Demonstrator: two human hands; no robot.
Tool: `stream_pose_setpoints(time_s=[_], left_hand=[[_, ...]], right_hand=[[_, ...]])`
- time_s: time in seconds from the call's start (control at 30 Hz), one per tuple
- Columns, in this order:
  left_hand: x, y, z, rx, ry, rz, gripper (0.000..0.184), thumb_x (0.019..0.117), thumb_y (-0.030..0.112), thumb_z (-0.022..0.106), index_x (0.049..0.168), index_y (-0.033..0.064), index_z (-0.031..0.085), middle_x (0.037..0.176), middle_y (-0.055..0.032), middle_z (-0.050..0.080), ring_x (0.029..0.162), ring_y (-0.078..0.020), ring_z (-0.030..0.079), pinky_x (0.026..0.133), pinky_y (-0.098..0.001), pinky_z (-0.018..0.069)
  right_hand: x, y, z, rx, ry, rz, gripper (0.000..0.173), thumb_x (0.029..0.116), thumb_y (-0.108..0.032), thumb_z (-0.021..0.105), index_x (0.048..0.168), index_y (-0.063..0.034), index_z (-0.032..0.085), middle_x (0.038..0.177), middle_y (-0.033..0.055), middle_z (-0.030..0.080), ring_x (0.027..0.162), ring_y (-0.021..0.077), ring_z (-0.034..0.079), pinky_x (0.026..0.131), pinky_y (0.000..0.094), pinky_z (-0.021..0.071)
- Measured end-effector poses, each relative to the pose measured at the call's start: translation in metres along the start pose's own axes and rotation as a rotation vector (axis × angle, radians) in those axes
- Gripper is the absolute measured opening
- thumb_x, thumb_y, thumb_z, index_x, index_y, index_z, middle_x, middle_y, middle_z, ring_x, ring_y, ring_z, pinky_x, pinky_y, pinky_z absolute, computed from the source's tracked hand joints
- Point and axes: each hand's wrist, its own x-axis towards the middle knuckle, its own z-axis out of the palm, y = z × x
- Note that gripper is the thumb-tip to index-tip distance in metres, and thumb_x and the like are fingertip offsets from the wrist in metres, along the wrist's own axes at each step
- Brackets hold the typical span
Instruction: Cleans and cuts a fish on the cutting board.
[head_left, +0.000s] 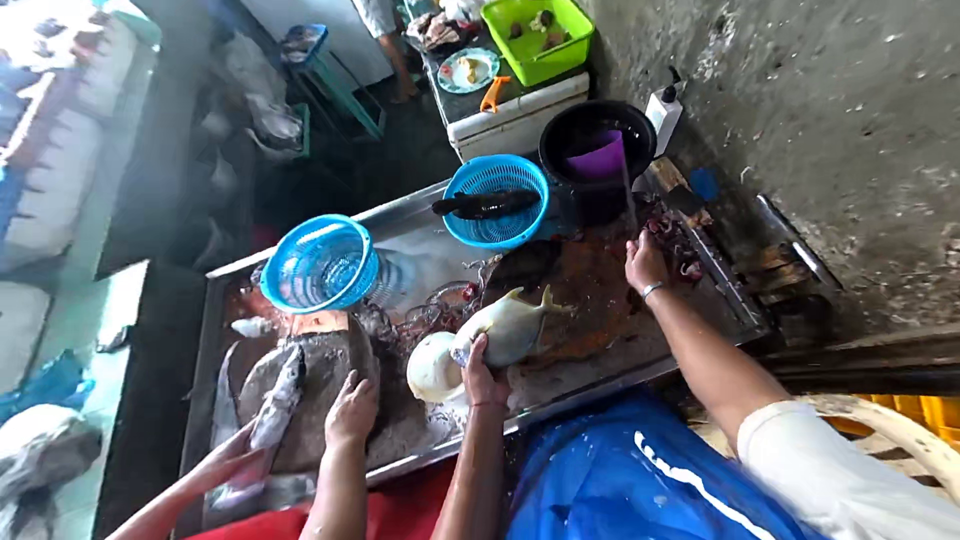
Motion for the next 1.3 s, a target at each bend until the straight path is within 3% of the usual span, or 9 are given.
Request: stream_pose_setpoints(time_s=[0.07,0.23,0.37,0.6,0.83,0.97,1.03,1.13,1.3], left_hand=[[-0.007,-0.009,0.025,-0.018,-0.018,0.009,0.040,0.1026,0.023,0.058,0.138,0.0053,0.053,0.124,-0.0195,0.066,0.110,-0.0315,0.067,0.090,-0.0547,0.0572],[-0.014,-0.056,0.113,0.028,0.011,0.100,0.053,0.0952,0.031,0.072,0.140,0.0113,0.054,0.123,-0.0148,0.068,0.108,-0.0285,0.069,0.086,-0.0518,0.0596],[0.020,-0.115,0.141,0.623,0.241,0.264,0.072,0.0790,0.025,0.087,0.139,0.0030,0.054,0.125,-0.0203,0.067,0.116,-0.0313,0.065,0.099,-0.0524,0.0529],[0.026,-0.116,0.142,0.800,0.300,0.202,0.073,0.0803,0.028,0.086,0.139,0.0041,0.050,0.126,-0.0211,0.065,0.118,-0.0332,0.063,0.101,-0.0545,0.0504],[0.077,-0.076,0.144,1.105,-0.019,0.194,0.072,0.0783,0.031,0.083,0.142,0.0122,0.054,0.123,-0.0211,0.068,0.115,-0.0393,0.065,0.094,-0.0648,0.0507],[0.119,-0.052,0.148,1.260,-0.309,0.178,0.071,0.0757,0.031,0.085,0.139,0.0156,0.057,0.123,-0.0187,0.069,0.115,-0.0373,0.066,0.097,-0.0651,0.0513],[0.130,-0.046,0.156,1.307,-0.362,0.171,0.070,0.0749,0.031,0.085,0.138,0.0173,0.058,0.122,-0.0176,0.070,0.115,-0.0372,0.066,0.096,-0.0658,0.0511],[0.135,-0.047,0.147,1.242,-0.359,0.158,0.067,0.0746,0.030,0.085,0.136,0.0162,0.061,0.124,-0.0159,0.070,0.117,-0.0343,0.066,0.099,-0.0637,0.0506],[0.047,-0.095,0.104,0.459,0.095,-0.031,0.074,0.0860,0.028,0.081,0.149,0.0192,0.042,0.129,-0.0181,0.064,0.104,-0.0349,0.069,0.078,-0.0572,0.0612]], right_hand=[[0.024,0.012,-0.025,0.063,-0.025,-0.023,0.056,0.1106,-0.037,0.043,0.155,-0.0027,0.039,0.134,0.0307,0.062,0.119,0.0484,0.063,0.101,0.0664,0.0493],[0.009,0.039,-0.072,0.427,-0.145,-0.097,0.048,0.1120,-0.039,0.040,0.143,-0.0033,0.044,0.073,0.0130,0.059,0.051,0.0246,0.061,0.052,0.0452,0.0588],[-0.019,0.049,-0.072,0.368,-0.171,-0.110,0.035,0.1083,-0.019,0.037,0.132,0.0023,0.051,0.078,0.0152,0.062,0.058,0.0261,0.064,0.057,0.0477,0.0582],[-0.024,-0.035,-0.116,0.450,0.242,-0.683,0.033,0.1098,-0.022,0.036,0.120,0.0050,0.052,0.070,0.0062,0.060,0.052,0.0169,0.062,0.049,0.0388,0.0575],[-0.051,0.055,-0.014,-0.186,-0.425,-0.016,0.036,0.1099,-0.027,0.044,0.137,-0.0043,0.053,0.104,0.0266,0.070,0.099,0.0448,0.070,0.085,0.0646,0.0553],[-0.057,-0.002,-0.053,-0.005,-0.124,-0.380,0.036,0.1102,-0.028,0.041,0.128,-0.0002,0.054,0.071,0.0147,0.060,0.056,0.0294,0.062,0.050,0.0493,0.0537],[-0.053,0.006,-0.034,-0.011,-0.106,-0.442,0.040,0.1090,-0.025,0.041,0.137,0.0019,0.050,0.076,0.0148,0.064,0.061,0.0285,0.065,0.056,0.0492,0.0571],[-0.047,0.047,0.004,-0.199,-0.495,-0.141,0.039,0.1088,-0.023,0.046,0.142,-0.0031,0.050,0.101,0.0261,0.071,0.095,0.0436,0.072,0.084,0.0636,0.0565],[-0.035,0.016,-0.039,-0.148,-0.433,-0.166,0.040,0.1103,-0.029,0.043,0.141,-0.0046,0.052,0.096,0.0264,0.070,0.089,0.0454,0.071,0.076,0.0646,0.0564]])
